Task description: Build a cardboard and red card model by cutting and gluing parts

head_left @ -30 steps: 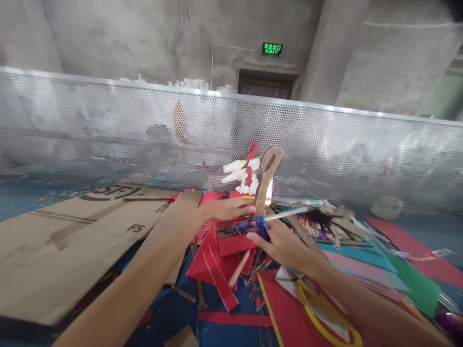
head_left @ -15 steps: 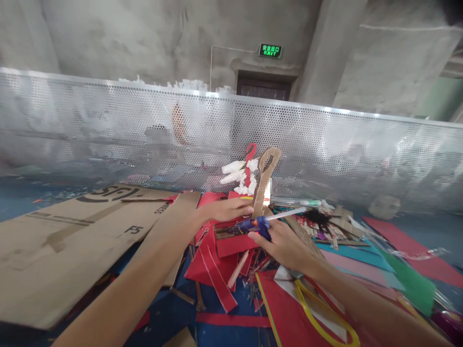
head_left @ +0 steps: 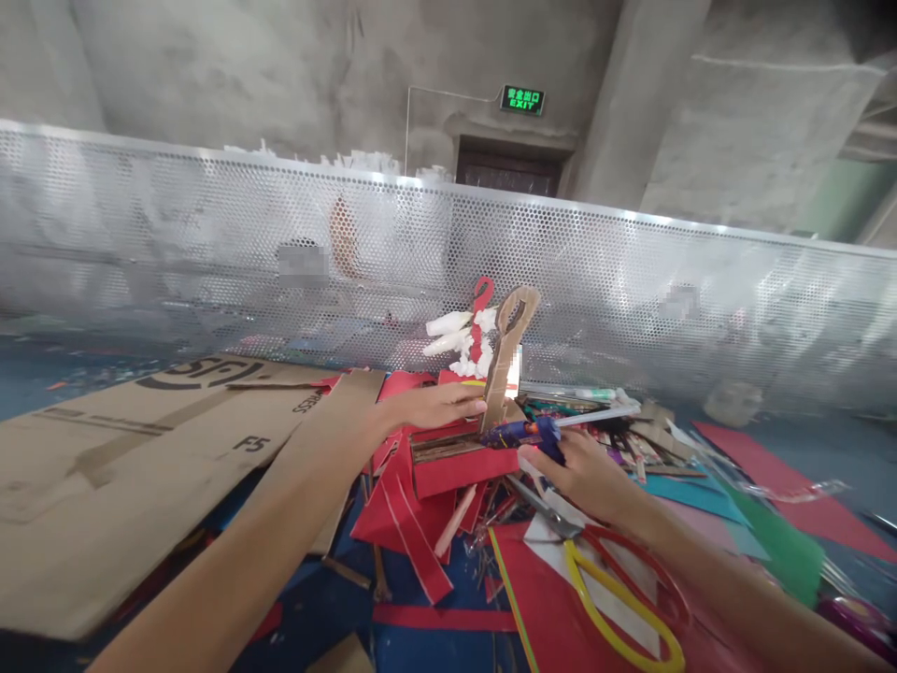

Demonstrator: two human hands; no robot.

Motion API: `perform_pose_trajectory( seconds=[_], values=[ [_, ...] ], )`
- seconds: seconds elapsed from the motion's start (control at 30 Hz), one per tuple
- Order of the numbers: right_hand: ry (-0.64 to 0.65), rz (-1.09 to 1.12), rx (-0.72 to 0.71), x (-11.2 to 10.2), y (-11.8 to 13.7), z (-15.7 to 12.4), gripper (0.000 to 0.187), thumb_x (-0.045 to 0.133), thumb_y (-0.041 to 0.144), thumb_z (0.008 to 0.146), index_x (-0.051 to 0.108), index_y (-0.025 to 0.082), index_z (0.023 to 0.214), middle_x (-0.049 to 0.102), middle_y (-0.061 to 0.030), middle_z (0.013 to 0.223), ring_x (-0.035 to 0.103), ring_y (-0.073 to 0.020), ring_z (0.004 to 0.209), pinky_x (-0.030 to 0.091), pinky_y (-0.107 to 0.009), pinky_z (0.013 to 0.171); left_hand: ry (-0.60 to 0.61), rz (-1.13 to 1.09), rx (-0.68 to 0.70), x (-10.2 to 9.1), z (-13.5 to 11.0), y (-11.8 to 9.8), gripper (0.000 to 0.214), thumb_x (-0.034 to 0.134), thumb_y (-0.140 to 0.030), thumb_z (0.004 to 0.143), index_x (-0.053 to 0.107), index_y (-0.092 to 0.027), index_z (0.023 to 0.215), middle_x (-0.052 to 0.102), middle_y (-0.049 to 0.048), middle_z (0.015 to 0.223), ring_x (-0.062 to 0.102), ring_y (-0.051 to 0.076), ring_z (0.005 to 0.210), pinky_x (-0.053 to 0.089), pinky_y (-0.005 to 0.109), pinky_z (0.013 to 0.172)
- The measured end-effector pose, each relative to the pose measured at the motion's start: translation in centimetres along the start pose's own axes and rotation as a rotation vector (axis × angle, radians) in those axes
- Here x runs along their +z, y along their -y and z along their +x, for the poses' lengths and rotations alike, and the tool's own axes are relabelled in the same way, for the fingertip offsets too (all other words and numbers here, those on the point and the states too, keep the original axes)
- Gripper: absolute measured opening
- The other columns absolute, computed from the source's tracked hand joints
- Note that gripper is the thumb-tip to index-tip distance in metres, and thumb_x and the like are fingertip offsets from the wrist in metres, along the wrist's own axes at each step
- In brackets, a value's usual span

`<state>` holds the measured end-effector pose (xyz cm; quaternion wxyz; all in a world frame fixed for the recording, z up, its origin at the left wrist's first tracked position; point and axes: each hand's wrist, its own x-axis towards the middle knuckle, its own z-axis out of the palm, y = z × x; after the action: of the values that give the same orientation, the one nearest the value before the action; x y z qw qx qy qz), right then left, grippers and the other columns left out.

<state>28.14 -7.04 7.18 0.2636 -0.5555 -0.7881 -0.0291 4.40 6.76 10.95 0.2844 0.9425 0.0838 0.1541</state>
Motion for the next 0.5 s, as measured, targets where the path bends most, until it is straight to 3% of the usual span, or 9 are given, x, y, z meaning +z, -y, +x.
perform_pose_trajectory(
  seconds=[0.13,0.27,0.5],
  values=[
    [-0.032,0.001,-0.027,0.2,-0.1,0.1,0.046,0.044,0.053,0.096,0.07,0.017,0.108,0.073,-0.0124,0.101,0.065,-0.0311,0.102,0.046,-0.04,0.089,0.002,0.007,-0.009,0.0,0.0,0.2,0.053,0.035,-0.055,0.1,0.059,-0.019,0.13,0.065,0.0082,0.129,0.057,0.024,0.12,0.042,0.034,0.104],
    [-0.001,0.03,-0.014,0.3,1.6,0.9,0.042,0.045,0.053,0.097,0.071,0.019,0.098,0.073,-0.0092,0.094,0.066,-0.0273,0.093,0.046,-0.036,0.083,0.008,-0.014,-0.014,0.0,0.0,0.1,0.052,0.035,-0.054,0.101,0.06,-0.018,0.128,0.066,0.0094,0.126,0.061,0.024,0.111,0.045,0.035,0.099],
    [0.026,0.022,-0.04,0.6,3.2,1.3,0.04,0.048,0.05,0.097,0.071,0.019,0.092,0.073,-0.0087,0.091,0.066,-0.0256,0.091,0.045,-0.034,0.083,0.015,-0.059,0.033,0.1,0.1,0.5,0.05,0.036,-0.051,0.102,0.056,-0.02,0.136,0.061,0.0086,0.135,0.057,0.023,0.121,0.043,0.036,0.104]
  ],
)
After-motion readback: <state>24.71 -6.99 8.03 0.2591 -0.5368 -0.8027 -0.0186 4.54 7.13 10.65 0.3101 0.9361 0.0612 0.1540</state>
